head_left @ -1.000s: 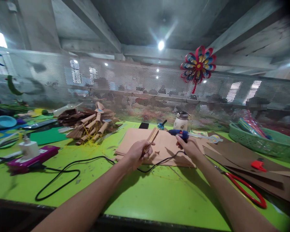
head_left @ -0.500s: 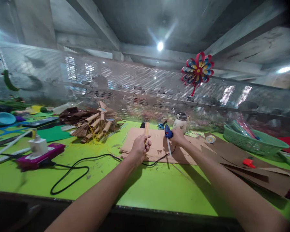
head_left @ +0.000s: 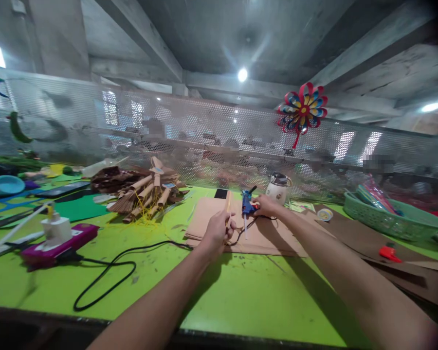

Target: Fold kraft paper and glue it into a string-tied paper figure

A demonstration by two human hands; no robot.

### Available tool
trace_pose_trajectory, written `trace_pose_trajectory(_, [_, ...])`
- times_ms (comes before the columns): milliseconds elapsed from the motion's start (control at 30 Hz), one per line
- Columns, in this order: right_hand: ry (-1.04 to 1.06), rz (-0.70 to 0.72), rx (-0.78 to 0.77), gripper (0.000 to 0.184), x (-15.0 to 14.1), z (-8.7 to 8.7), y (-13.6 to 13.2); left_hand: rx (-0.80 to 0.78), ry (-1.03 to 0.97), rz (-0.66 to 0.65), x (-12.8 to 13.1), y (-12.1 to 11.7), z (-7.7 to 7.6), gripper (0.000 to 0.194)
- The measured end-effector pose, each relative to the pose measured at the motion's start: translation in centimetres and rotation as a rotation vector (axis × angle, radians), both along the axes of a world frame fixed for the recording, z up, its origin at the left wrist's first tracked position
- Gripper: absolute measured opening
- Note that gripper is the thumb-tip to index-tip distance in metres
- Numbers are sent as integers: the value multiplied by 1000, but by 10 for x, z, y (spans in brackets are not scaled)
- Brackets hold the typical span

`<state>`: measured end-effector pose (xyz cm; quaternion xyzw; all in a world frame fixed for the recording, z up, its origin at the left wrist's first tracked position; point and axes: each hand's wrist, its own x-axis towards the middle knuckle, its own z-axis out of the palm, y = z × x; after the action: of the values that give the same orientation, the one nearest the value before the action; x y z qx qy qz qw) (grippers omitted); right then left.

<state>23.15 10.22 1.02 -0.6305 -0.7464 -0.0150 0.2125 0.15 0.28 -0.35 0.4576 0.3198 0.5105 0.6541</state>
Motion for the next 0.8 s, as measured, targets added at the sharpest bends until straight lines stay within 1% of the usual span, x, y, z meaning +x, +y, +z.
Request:
trace_pose_trajectory(100, [149, 7, 86, 27, -10, 3, -32, 42, 2, -57, 3, -4, 1, 22])
trace_pose_trajectory(133, [204, 16, 109, 25, -16, 3, -45, 55, 4, -92, 3, -5, 1, 23])
trace_pose_trajectory(200, [326, 68, 119, 33, -29, 3, -71, 70, 18, -185, 5, -7, 1, 24])
trace_pose_trajectory(233, [417, 124, 107, 37, -34, 4, -82, 70, 25, -236, 5, -7, 1, 25])
trace_pose_trajectory(267, [681, 245, 60, 37, -38, 4, -93, 65, 30, -282, 6, -7, 0, 25])
trace_pose_trajectory(300, [870, 345, 3, 37, -39, 5, -101, 59, 33, -322, 6, -7, 0, 25])
trace_pose_trajectory(367, [1123, 473, -78, 41, -37, 9, -111, 57, 37, -388, 7, -6, -3, 25])
trace_pose_trajectory(400, [1189, 497, -101, 42, -33, 11, -113, 61, 41, -411, 7, -6, -4, 25])
trace_pose_trajectory(467, [1252, 498, -117, 41, -27, 15, -115, 79, 56, -440, 8, -6, -6, 25])
trace_pose_trajectory(533, [1253, 496, -127, 40, -24, 18, -115, 92, 75, -462, 9, -8, -8, 26])
trace_pose_trajectory(667, [1172, 532, -144, 39, -29, 21, -121, 77, 133, -522, 12, -13, -7, 24])
trace_pose_trajectory(733, [1131, 513, -133, 33, -33, 23, -124, 64, 158, -540, 13, -15, -6, 22])
trace_pose_trajectory(800, [1074, 466, -109, 32, -34, 23, -125, 45, 169, -543, 13, -17, -5, 22])
